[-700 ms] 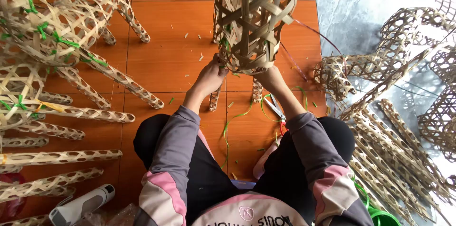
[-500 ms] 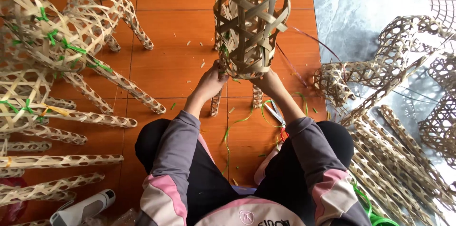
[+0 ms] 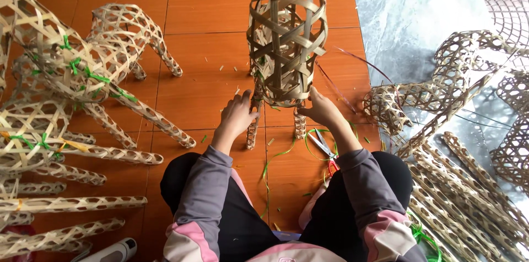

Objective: Weaving bamboo strips and securing them with plastic ties to create animal-shaped structures.

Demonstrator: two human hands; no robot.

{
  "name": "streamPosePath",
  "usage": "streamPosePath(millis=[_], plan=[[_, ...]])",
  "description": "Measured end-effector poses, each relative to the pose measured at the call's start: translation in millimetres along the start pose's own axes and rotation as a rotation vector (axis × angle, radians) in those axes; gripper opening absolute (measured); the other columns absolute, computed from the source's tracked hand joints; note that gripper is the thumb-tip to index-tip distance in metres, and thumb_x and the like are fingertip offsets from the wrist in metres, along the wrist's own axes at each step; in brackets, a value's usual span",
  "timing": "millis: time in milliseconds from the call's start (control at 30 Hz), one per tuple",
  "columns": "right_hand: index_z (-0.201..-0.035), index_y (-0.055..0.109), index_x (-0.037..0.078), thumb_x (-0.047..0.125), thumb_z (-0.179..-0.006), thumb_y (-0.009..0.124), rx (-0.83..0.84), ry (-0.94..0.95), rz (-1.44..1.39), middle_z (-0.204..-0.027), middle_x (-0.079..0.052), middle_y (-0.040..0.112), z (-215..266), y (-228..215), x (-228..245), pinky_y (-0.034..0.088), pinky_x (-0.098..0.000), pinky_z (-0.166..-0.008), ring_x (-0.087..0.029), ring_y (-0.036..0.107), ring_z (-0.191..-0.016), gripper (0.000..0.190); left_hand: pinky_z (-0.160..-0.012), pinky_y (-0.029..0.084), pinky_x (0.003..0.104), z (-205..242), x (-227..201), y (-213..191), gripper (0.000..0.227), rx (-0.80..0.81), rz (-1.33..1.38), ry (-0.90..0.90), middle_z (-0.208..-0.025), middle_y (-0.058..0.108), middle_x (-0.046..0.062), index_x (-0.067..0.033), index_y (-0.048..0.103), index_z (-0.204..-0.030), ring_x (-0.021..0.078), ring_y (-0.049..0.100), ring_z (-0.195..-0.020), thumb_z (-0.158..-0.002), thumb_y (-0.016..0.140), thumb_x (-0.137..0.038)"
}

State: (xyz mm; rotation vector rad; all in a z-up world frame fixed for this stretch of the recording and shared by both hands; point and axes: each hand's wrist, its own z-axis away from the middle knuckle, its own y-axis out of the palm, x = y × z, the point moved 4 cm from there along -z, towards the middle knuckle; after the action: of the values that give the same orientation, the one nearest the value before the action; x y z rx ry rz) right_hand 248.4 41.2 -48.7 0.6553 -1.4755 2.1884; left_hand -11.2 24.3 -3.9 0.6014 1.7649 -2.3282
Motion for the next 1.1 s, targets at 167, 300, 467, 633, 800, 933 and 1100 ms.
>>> streamPosePath(millis=[167,300,467,633,800,933,1100], plan=[[-0.128,0.053,0.017,0.022,-0.085,0.069,-0.365,-0.114,-0.054,-0.113,-0.009,0.066,-1.5,-24.1,1.3,0.053,-0.0468,-0.09,-0.032,0.063,-0.108,0.046,-0.082,0.054,0.053,3.0,-6.4,-8.5,0.071,-0.061,0.057,0.0,-0.113,0.057,0.03,0.002,0.036,-0.145,0.0439,0.061,-0.106,-0.087,0.069,-0.022],[-0.126,0.061,0.006,0.009,-0.096,0.056,-0.708,-0.361,-0.522,-0.122,-0.015,0.061,47.9,-63.7,62.4,0.054,-0.0469,-0.091,-0.034,0.059,-0.117,0.031,-0.089,0.05,0.059,15.8,-36.5,-39.2,0.073,-0.128,0.268,0.021,-0.116,0.052,0.041,0.0105,0.024,-0.147,0.0529,0.056,-0.112,-0.088,0.064,-0.004],[-0.136,0.051,-0.002,0.012,-0.1,0.055,-0.664,-0.423,-0.578,-0.13,-0.024,0.052,49.4,-61.2,76.1,0.051,-0.0538,-0.096,-0.041,0.05,-0.125,0.039,-0.101,0.039,0.061,33.7,-61.4,-62.9,0.078,-0.129,0.518,0.061,-0.134,0.037,0.043,0.0082,0.017,-0.15,0.0562,0.039,-0.127,-0.081,0.055,0.009],[-0.135,0.051,0.0,0.013,-0.097,0.06,-0.648,-0.413,-0.576,-0.123,-0.022,0.055,39.6,-54.9,73.7,0.051,-0.0533,-0.094,-0.039,0.055,-0.119,0.042,-0.111,0.026,0.062,55.4,-92.5,-89.5,0.078,-0.033,0.796,0.047,-0.152,0.02,0.037,-0.0003,0.011,-0.154,0.0531,0.021,-0.139,-0.082,0.044,0.0],[-0.132,0.053,0.0,0.008,-0.09,0.068,-0.706,-0.431,-0.509,-0.116,-0.019,0.058,44.3,-57.3,78.9,0.053,-0.052,-0.091,-0.036,0.059,-0.113,0.046,-0.111,0.02,0.067,37.8,-74.6,-69.1,0.073,-0.009,0.874,0.118,-0.154,0.014,0.036,-0.0006,0.009,-0.154,0.0557,0.019,-0.139,-0.1,0.046,-0.035],[-0.13,0.054,0.0,0.008,-0.085,0.071,-0.704,-0.415,-0.479,-0.116,-0.019,0.057,42.4,-57.3,80.5,0.053,-0.0513,-0.091,-0.036,0.059,-0.113,0.049,-0.108,0.027,0.068,33.8,-67.6,-56.3,0.072,-0.041,0.848,0.103,-0.154,0.016,0.035,-0.0035,0.011,-0.154,0.0564,0.025,-0.136,-0.1,0.047,-0.037],[-0.124,0.061,0.002,0.005,-0.085,0.069,-0.683,-0.392,-0.417,-0.113,-0.017,0.06,42.3,-65.4,80.3,0.054,-0.0473,-0.089,-0.036,0.062,-0.11,0.04,-0.081,0.058,0.052,36.6,-68.8,-59.3,0.073,-0.079,0.791,0.109,-0.138,0.038,0.042,-0.0081,0.014,-0.154,0.038,0.072,-0.071,-0.1,0.047,-0.043]])
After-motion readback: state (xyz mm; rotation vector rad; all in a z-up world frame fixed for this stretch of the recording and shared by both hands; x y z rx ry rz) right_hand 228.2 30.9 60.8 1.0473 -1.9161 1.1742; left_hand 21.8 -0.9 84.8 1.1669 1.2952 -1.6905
